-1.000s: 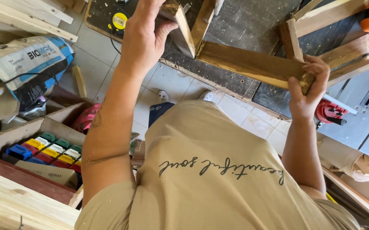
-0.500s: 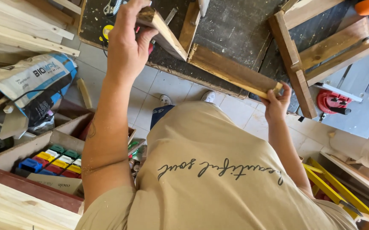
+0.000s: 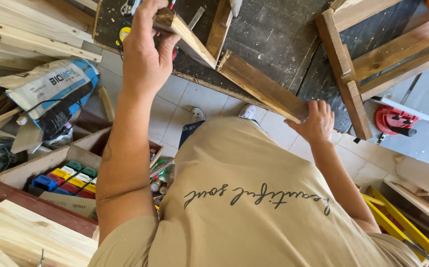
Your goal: Disassembling wooden frame components using a screwdriver as a pry tool and manual force.
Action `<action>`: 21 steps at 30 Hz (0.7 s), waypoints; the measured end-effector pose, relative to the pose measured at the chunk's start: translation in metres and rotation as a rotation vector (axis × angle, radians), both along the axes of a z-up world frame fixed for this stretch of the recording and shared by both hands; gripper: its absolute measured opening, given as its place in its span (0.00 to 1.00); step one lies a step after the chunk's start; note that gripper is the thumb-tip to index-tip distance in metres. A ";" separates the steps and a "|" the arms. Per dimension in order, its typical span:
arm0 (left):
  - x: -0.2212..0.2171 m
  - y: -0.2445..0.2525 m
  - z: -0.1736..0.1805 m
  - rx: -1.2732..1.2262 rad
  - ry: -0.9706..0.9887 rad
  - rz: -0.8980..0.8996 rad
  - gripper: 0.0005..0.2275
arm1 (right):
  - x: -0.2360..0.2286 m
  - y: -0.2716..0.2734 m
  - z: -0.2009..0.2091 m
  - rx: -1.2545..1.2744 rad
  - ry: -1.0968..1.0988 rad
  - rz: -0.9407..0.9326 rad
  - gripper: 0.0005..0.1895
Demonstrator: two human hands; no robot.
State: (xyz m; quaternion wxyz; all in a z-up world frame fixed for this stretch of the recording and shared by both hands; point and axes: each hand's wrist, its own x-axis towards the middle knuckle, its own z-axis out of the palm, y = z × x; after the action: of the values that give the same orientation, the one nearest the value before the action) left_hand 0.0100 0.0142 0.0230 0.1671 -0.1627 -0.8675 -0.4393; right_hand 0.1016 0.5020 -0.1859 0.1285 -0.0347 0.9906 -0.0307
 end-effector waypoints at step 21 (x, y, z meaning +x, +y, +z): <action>-0.008 0.007 -0.004 0.227 0.021 -0.006 0.35 | 0.018 -0.046 0.113 -0.371 -0.772 -0.368 0.26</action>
State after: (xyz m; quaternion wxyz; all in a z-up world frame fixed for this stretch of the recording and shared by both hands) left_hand 0.0016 0.0209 0.0185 0.1924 -0.1500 -0.8099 -0.5334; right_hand 0.1193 0.4558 -0.0733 0.4718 0.1331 0.8378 -0.2405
